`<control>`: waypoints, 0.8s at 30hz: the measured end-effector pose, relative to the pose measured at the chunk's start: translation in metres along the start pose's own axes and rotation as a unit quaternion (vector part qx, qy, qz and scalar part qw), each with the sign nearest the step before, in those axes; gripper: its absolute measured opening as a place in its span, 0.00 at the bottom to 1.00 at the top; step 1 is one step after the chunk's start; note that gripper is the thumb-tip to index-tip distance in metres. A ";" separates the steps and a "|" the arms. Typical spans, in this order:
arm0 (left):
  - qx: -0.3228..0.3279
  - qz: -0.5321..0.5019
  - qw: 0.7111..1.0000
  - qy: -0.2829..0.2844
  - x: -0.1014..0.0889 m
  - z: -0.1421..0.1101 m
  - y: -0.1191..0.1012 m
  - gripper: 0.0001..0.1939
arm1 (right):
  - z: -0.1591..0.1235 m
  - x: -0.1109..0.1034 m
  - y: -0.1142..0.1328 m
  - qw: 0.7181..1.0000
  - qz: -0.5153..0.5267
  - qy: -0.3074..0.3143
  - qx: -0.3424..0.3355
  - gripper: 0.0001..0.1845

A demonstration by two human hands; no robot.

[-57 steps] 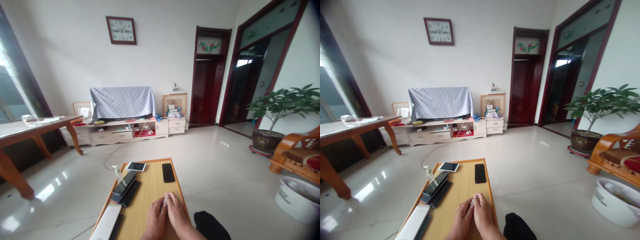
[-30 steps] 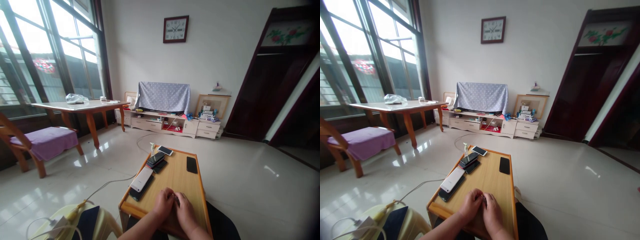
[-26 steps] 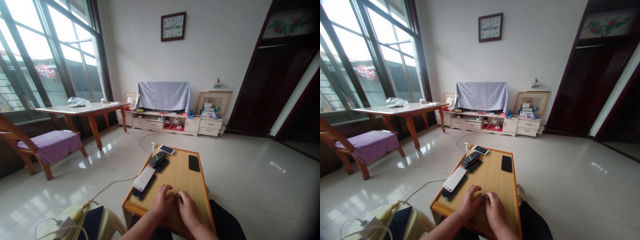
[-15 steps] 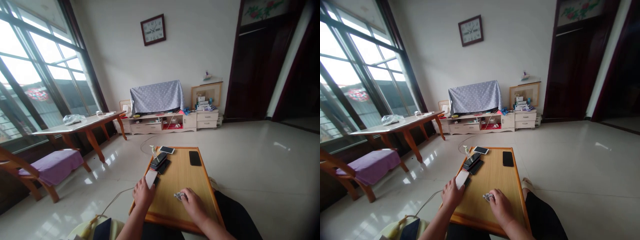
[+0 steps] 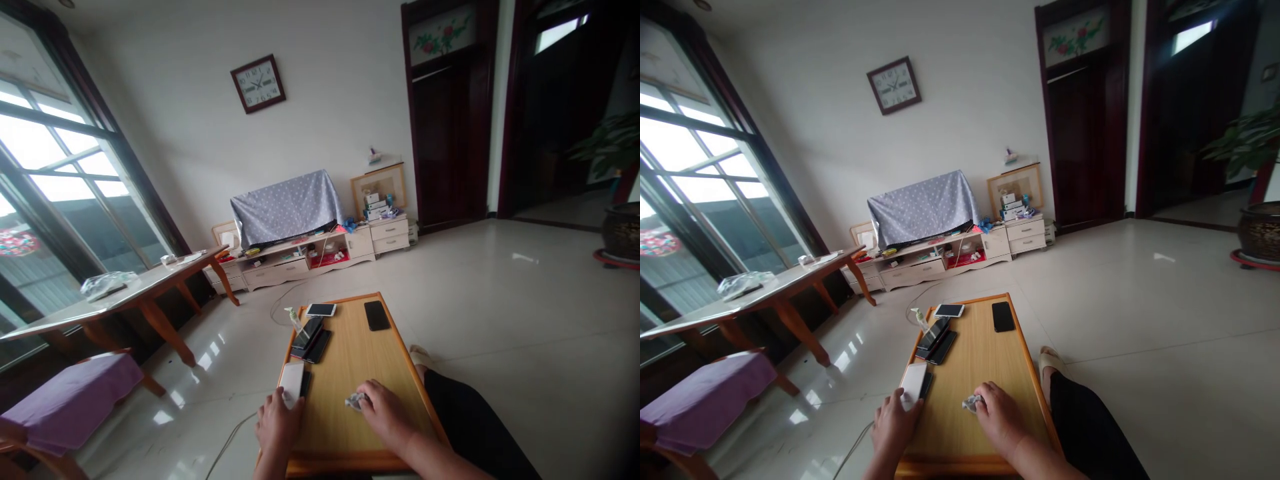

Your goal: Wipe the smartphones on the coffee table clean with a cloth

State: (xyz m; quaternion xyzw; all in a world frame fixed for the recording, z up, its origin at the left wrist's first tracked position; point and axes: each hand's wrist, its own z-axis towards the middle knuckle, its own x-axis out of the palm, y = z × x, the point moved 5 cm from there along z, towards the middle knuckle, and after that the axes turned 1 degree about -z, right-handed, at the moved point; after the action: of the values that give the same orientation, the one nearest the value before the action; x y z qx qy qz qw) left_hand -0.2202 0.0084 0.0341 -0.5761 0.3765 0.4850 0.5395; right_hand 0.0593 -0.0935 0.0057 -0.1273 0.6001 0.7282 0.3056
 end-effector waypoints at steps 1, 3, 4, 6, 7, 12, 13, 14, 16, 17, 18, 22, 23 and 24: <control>0.000 -0.001 1.000 -0.004 0.000 0.000 0.000 0.32 | 0.000 0.000 0.000 1.000 -0.002 0.000 -0.006 0.11; 0.001 -0.003 1.000 -0.012 0.000 0.000 -0.001 0.32 | -0.001 0.000 0.001 1.000 -0.001 -0.002 -0.015 0.11; 0.002 -0.004 1.000 -0.015 -0.001 0.000 -0.001 0.32 | -0.001 0.000 0.001 1.000 0.000 -0.004 -0.017 0.11; -0.002 -0.005 1.000 -0.019 -0.001 0.001 -0.001 0.33 | -0.001 0.000 0.000 1.000 -0.001 -0.005 -0.017 0.11; -0.004 -0.005 1.000 -0.020 -0.002 0.002 0.000 0.33 | -0.001 0.000 0.000 1.000 -0.003 -0.005 -0.017 0.11; -0.004 -0.006 1.000 -0.014 -0.003 0.004 0.000 0.34 | 0.000 0.002 -0.001 1.000 -0.015 -0.007 -0.017 0.12; -0.004 -0.005 1.000 -0.014 -0.003 0.004 -0.001 0.33 | 0.000 0.002 -0.001 1.000 -0.015 -0.007 -0.018 0.12; -0.004 -0.005 1.000 -0.011 -0.002 0.004 -0.001 0.33 | 0.000 0.002 -0.001 1.000 -0.014 -0.007 -0.019 0.12; -0.005 -0.004 1.000 -0.005 -0.001 0.005 -0.003 0.32 | 0.000 0.002 -0.001 1.000 -0.013 -0.009 -0.022 0.12; -0.005 -0.004 1.000 -0.002 0.000 0.005 -0.003 0.32 | 0.001 0.002 -0.001 1.000 -0.013 -0.008 -0.022 0.12; -0.006 -0.004 1.000 0.001 0.001 0.006 -0.004 0.32 | 0.001 0.002 -0.001 1.000 -0.013 -0.008 -0.022 0.12; -0.011 -0.009 1.000 -0.001 0.004 0.011 -0.010 0.33 | 0.003 0.003 -0.003 1.000 -0.016 -0.002 -0.020 0.12; -0.009 -0.012 1.000 -0.005 0.004 0.013 -0.013 0.33 | 0.004 0.003 -0.003 1.000 -0.015 -0.001 -0.019 0.11; -0.004 -0.014 1.000 -0.010 0.003 0.016 -0.017 0.33 | 0.005 0.003 -0.003 1.000 -0.014 -0.001 -0.018 0.11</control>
State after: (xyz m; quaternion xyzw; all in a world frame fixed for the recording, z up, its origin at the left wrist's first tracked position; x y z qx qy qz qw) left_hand -0.2052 0.0265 0.0362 -0.5789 0.3608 0.4844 0.5478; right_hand 0.0594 -0.0877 0.0030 -0.1406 0.5849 0.7346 0.3140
